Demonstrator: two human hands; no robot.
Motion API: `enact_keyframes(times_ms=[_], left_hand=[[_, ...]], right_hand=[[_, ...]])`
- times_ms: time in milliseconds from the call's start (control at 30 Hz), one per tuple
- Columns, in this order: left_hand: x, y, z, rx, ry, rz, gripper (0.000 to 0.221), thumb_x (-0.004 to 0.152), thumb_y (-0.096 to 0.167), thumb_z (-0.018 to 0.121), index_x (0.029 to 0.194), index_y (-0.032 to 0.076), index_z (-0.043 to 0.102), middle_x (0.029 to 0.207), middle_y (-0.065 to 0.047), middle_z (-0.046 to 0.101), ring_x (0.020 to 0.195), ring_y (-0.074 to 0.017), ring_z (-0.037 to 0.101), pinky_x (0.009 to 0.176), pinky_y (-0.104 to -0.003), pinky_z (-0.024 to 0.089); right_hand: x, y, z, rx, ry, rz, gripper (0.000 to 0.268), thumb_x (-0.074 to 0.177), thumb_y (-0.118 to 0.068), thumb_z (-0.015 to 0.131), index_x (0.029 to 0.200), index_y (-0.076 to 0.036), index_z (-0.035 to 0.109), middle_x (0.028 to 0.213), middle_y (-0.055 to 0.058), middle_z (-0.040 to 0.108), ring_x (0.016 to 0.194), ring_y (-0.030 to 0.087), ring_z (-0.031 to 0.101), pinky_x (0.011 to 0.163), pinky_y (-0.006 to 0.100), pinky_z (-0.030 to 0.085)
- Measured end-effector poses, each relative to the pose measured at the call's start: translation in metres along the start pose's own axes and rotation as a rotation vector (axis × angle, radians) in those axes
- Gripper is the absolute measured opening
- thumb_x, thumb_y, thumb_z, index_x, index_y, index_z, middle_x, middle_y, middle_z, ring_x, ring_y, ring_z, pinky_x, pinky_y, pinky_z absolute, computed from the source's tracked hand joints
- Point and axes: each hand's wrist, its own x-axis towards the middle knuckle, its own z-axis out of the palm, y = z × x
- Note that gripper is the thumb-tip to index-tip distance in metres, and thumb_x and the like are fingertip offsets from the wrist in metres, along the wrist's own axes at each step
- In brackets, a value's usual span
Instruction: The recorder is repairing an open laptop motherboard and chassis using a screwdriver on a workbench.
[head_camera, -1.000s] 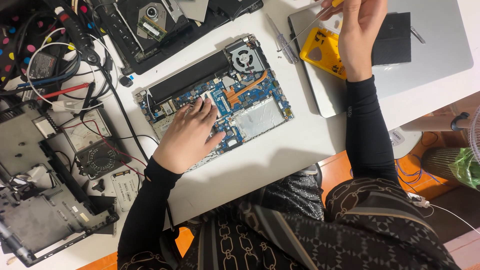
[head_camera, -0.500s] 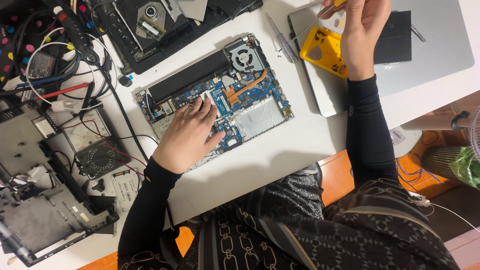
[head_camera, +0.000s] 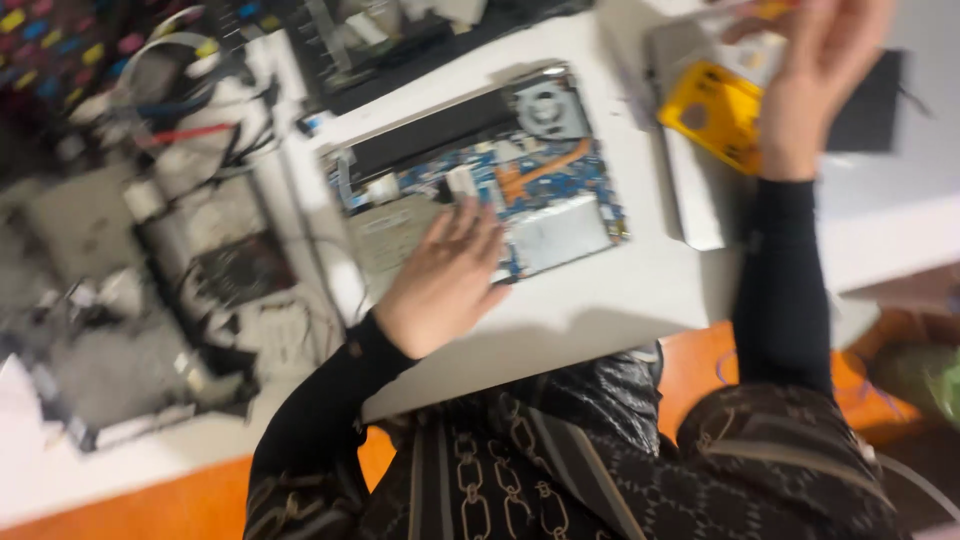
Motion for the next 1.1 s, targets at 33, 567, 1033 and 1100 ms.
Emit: enact_keyframes(times_ms=[33,567,1033,1100], left_hand=[[-0.004,0.001,0.003,0.002,0.0,-0.049,0.076,0.097,0.048,0.056,0.143,-0.012,0.042,0.153,-0.032,0.038,0.145,-0.0433,0.033,0.118,-0.056,0.025],[-0.007,0.002,0.012,-0.009,0.013,0.041,0.072,0.096,0.044,0.057,0.14,-0.012,0.045,0.152,-0.031,0.039,0.145,-0.0453,0.033,0.117,-0.056,0.025],[-0.007,-0.001,0.009,-0.039,0.049,0.072,0.069,0.097,0.044,0.054,0.141,-0.009,0.046,0.151,-0.029,0.042,0.144,-0.0434,0.035,0.116,-0.052,0.027],[-0.007,-0.001,0.009,-0.023,0.043,0.074,0.069,0.097,0.044,0.053,0.14,-0.009,0.046,0.151,-0.029,0.042,0.144,-0.0431,0.036,0.116,-0.052,0.028]], right_hand=[[0.0,0.003,0.002,0.043,-0.022,-0.008,0.028,0.126,-0.023,0.037,0.139,0.001,0.042,0.12,0.019,0.063,0.105,0.028,0.071,0.082,0.039,0.064],[-0.006,0.012,-0.003,0.002,0.026,0.138,0.038,0.129,-0.033,0.04,0.129,0.003,0.053,0.111,0.018,0.065,0.094,0.029,0.071,0.083,0.038,0.061],[0.008,0.001,-0.003,0.006,0.002,-0.018,0.023,0.126,-0.027,0.045,0.131,-0.004,0.047,0.112,0.02,0.068,0.091,0.027,0.075,0.082,0.039,0.066],[0.005,0.01,-0.006,-0.006,-0.046,-0.085,0.026,0.124,-0.026,0.041,0.133,-0.002,0.044,0.114,0.019,0.066,0.1,0.027,0.073,0.089,0.039,0.066]])
